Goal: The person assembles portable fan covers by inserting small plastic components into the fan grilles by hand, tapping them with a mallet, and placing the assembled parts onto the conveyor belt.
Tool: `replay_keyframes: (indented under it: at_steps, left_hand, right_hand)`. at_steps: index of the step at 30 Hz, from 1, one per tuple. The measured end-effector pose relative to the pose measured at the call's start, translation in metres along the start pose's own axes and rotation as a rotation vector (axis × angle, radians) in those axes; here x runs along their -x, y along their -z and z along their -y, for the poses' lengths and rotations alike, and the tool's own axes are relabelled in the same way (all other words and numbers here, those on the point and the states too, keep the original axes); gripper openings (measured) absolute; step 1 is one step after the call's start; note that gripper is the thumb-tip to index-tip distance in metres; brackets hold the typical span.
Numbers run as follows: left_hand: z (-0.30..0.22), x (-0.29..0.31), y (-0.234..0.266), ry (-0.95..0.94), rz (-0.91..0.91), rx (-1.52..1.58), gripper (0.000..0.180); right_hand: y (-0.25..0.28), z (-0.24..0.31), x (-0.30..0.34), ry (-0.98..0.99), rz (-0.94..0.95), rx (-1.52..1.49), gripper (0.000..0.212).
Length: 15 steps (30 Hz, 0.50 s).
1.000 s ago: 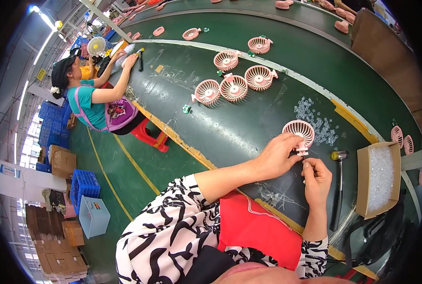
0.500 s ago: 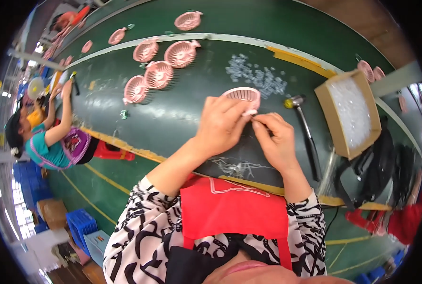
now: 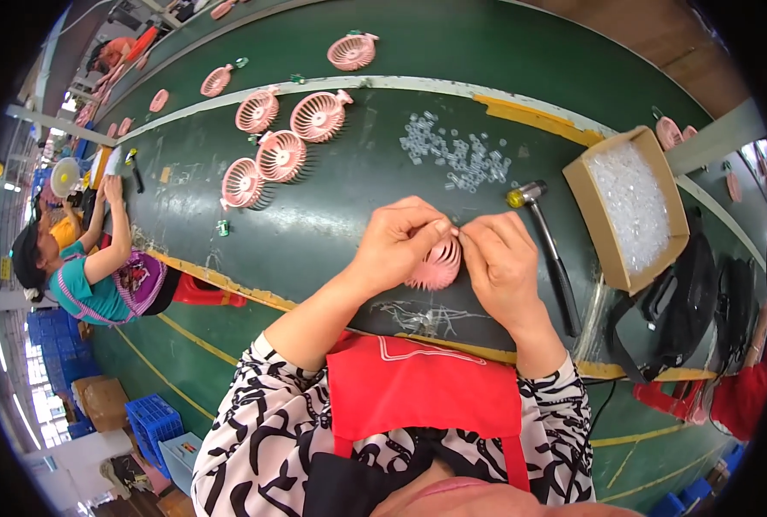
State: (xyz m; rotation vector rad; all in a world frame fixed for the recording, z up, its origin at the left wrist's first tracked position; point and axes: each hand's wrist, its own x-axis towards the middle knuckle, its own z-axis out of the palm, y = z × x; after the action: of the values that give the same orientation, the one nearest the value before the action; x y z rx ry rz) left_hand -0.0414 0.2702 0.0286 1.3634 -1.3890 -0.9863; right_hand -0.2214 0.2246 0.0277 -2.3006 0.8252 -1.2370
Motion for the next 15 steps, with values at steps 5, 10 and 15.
replay_keyframes:
  at_steps: [5,10,15]
  left_hand:
    - [0.011,-0.004,0.004,0.212,0.025,0.257,0.018]
    - [0.018,-0.007,0.011,0.313,0.048,0.464,0.018]
    - [0.026,-0.005,0.013,0.403,0.035,0.579,0.014]
  right_hand:
    - [-0.002,-0.004,-0.001,-0.003,0.047,-0.001,0.012]
    - [-0.005,-0.006,-0.005,-0.047,0.109,-0.051,0.01]
    - [-0.004,-0.004,-0.007,-0.048,0.113,-0.091,0.008]
